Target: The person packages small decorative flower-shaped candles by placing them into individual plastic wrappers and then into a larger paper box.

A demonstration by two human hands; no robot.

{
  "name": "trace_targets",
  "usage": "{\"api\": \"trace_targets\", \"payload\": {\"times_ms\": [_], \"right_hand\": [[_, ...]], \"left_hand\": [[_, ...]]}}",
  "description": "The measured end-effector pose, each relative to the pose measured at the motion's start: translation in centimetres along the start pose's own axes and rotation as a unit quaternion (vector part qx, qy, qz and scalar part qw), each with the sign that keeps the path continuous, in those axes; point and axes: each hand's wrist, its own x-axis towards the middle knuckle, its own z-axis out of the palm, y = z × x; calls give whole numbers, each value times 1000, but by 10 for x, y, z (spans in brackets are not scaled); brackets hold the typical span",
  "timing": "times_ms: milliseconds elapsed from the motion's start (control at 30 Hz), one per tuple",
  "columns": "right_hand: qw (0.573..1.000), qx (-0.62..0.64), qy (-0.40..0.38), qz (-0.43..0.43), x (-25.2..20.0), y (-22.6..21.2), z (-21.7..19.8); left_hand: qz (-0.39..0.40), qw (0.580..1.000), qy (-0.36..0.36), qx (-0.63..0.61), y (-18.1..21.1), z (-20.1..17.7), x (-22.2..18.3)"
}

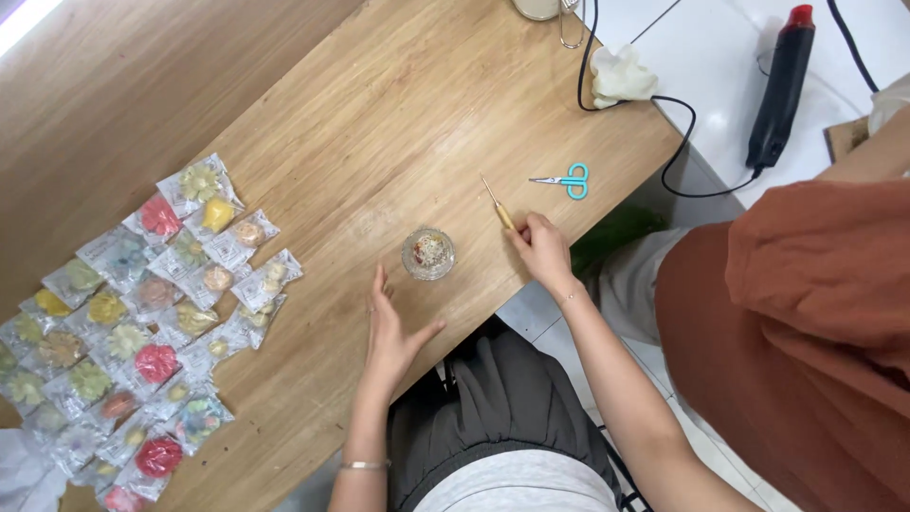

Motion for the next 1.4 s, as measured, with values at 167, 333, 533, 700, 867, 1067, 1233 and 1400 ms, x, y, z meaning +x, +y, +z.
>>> {"api": "trace_targets", "payload": {"times_ms": [167, 333, 533, 700, 867, 1067, 1233, 1400], "right_hand": [[994, 98, 7, 49, -1, 12, -12], [997, 70, 15, 26, 19, 14, -21], [999, 2, 24, -25, 26, 21, -25], [999, -40, -24, -7, 16, 16, -30], [993, -84, -77, 10, 5, -2, -30], [991, -87, -104, 22, 20, 9, -17], [995, 15, -72, 72, 56, 9, -13], [984, 108, -71, 119, 106, -5, -23]], "left_hand": [[53, 987, 139, -67, -2, 56, 48], [54, 978, 167, -116, -4, 68, 61], [35, 979, 162, -120, -2, 51, 21], [-23, 985, 80, -154, -9, 24, -41], [60, 993, 73, -64, -19, -24, -76], [107, 982, 151, -25, -56, -50, -91], [68, 988, 134, -21, -78, -67, -84], [85, 990, 84, 80, -84, -78, -72]]}}
